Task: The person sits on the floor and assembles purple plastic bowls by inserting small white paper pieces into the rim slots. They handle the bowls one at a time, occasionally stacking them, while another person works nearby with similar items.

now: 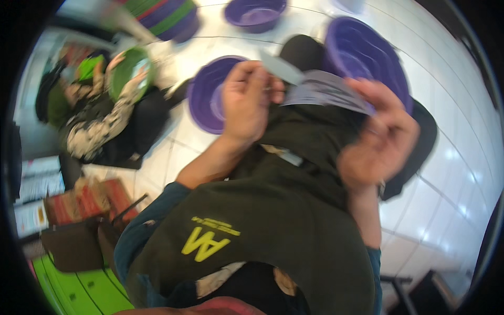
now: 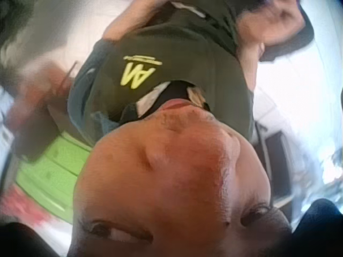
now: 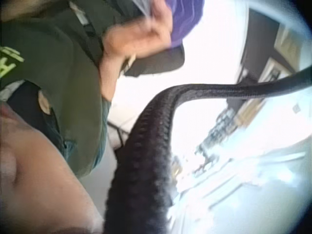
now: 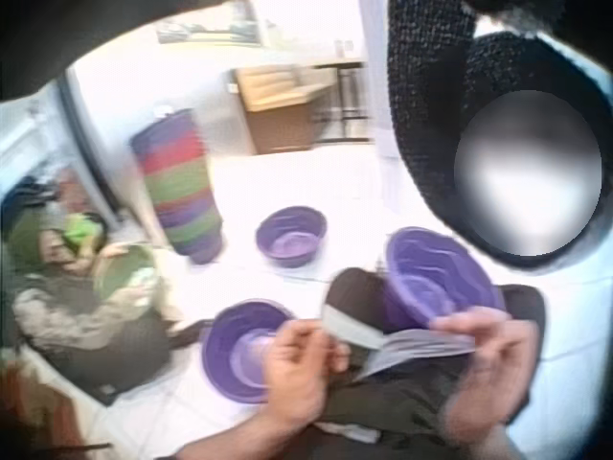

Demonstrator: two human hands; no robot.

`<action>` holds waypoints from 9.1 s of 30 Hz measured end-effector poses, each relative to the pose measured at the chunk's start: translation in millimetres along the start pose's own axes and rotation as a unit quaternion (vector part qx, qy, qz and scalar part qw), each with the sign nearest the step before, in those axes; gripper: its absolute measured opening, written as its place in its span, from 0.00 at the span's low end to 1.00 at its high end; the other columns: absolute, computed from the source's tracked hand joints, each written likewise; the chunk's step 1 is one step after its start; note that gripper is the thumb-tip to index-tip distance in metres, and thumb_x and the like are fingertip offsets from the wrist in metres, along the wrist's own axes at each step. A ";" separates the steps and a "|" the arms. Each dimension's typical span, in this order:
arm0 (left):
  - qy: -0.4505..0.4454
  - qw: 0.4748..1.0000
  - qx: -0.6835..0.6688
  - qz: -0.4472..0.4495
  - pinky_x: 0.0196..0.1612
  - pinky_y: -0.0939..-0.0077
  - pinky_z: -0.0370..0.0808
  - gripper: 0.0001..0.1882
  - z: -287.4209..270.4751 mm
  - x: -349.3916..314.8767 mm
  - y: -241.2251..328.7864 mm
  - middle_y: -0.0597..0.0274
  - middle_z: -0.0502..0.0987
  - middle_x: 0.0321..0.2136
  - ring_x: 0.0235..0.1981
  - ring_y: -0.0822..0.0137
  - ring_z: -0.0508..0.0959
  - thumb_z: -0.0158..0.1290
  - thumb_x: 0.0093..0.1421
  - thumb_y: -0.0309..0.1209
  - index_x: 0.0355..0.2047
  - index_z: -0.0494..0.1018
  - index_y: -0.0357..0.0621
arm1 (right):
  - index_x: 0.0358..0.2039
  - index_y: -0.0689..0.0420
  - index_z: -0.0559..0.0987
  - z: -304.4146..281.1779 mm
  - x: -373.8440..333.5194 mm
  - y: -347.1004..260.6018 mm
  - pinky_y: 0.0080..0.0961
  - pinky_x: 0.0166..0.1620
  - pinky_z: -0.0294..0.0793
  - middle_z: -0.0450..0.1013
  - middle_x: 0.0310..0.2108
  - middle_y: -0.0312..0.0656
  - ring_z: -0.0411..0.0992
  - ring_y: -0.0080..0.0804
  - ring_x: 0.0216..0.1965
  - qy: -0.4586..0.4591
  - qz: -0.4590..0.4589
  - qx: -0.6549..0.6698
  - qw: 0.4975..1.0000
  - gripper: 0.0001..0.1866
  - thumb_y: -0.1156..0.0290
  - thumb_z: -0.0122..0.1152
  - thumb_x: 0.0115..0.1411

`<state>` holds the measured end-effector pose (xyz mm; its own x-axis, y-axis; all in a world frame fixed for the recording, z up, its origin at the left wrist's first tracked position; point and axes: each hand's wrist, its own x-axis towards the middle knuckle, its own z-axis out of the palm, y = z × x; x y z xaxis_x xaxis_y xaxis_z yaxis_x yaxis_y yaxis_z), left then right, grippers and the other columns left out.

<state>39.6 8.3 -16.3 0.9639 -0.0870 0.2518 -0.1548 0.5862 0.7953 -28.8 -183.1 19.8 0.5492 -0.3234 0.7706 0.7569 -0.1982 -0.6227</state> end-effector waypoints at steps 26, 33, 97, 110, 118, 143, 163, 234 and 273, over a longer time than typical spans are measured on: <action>0.596 0.779 0.036 0.195 0.43 0.50 0.85 0.38 -450.7 228.8 212.1 0.37 0.74 0.56 0.49 0.45 0.81 0.52 0.67 0.24 0.75 0.49 0.47 | 0.51 0.60 0.68 -12.7 5.5 7.1 0.17 0.42 0.75 0.73 0.49 0.47 0.77 0.23 0.41 -0.057 0.166 0.036 0.984 0.13 0.87 0.56 0.69; 0.165 0.972 0.116 0.117 0.47 0.68 0.80 0.17 -185.4 137.2 72.3 0.56 0.79 0.54 0.48 0.62 0.82 0.53 0.72 0.36 0.58 0.70 0.46 | 0.61 0.63 0.66 -3.5 3.5 6.9 0.18 0.48 0.78 0.70 0.52 0.47 0.78 0.30 0.50 -0.078 0.231 0.043 0.969 0.25 0.89 0.61 0.66; -0.320 0.840 0.384 0.211 0.50 0.72 0.81 0.18 107.1 94.2 22.1 0.54 0.87 0.45 0.44 0.68 0.86 0.56 0.62 0.21 0.52 0.84 0.39 | 0.72 0.64 0.47 -26.1 47.8 -10.4 0.18 0.39 0.84 0.50 0.72 0.66 0.73 0.40 0.59 0.088 0.060 -0.214 0.971 0.47 0.88 0.66 0.60; -0.294 0.851 0.375 0.219 0.52 0.73 0.80 0.16 111.1 82.5 13.8 0.54 0.88 0.44 0.44 0.68 0.86 0.67 0.60 0.25 0.49 0.85 0.38 | 0.71 0.67 0.50 -33.6 43.2 -11.1 0.19 0.40 0.84 0.51 0.73 0.60 0.79 0.40 0.53 0.069 0.041 -0.261 0.962 0.44 0.85 0.66 0.61; -0.288 0.852 0.377 0.220 0.52 0.74 0.79 0.16 111.3 77.8 16.6 0.55 0.88 0.44 0.43 0.68 0.86 0.66 0.60 0.24 0.49 0.85 0.39 | 0.72 0.66 0.51 -37.1 42.5 -17.2 0.21 0.39 0.83 0.52 0.73 0.61 0.84 0.38 0.41 0.058 0.035 -0.277 0.958 0.44 0.84 0.65 0.61; -0.282 0.871 0.365 0.168 0.50 0.73 0.81 0.16 104.3 80.7 11.0 0.53 0.88 0.43 0.44 0.67 0.86 0.65 0.59 0.22 0.48 0.85 0.37 | 0.70 0.61 0.59 -28.0 53.3 -22.6 0.23 0.38 0.82 0.61 0.70 0.56 0.83 0.34 0.40 0.013 0.158 -0.354 0.922 0.41 0.78 0.72 0.60; -0.284 0.868 0.351 0.206 0.53 0.64 0.81 0.19 78.9 88.1 8.1 0.47 0.87 0.42 0.45 0.50 0.86 0.59 0.55 0.20 0.47 0.85 0.40 | 0.74 0.61 0.64 -72.5 29.7 7.8 0.57 0.77 0.41 0.58 0.76 0.51 0.50 0.52 0.78 -0.424 -0.109 -0.551 0.710 0.55 0.27 0.52 0.63; 0.147 0.608 0.750 0.214 0.57 0.53 0.69 0.16 -303.3 189.1 66.9 0.55 0.85 0.44 0.51 0.52 0.82 0.61 0.57 0.24 0.46 0.84 0.49 | 0.58 0.58 0.79 -102.4 -54.5 40.9 0.44 0.67 0.69 0.59 0.75 0.45 0.68 0.54 0.68 -0.264 0.192 -0.389 0.861 0.24 0.76 0.67 0.60; 0.090 0.965 0.241 0.044 0.35 0.83 0.75 0.05 -161.2 26.3 102.7 0.67 0.83 0.30 0.29 0.81 0.78 0.65 0.65 0.26 0.35 0.80 0.37 | 0.56 0.54 0.81 -106.5 -55.7 49.8 0.41 0.68 0.64 0.73 0.65 0.40 0.70 0.45 0.66 -0.315 0.171 -0.467 0.809 0.20 0.68 0.68 0.63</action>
<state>84.0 196.1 -16.9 0.9579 0.1127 0.2642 -0.2784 0.1386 0.9504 -59.4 -273.5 -68.6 0.9636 -0.0305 0.2657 0.0868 -0.9041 -0.4184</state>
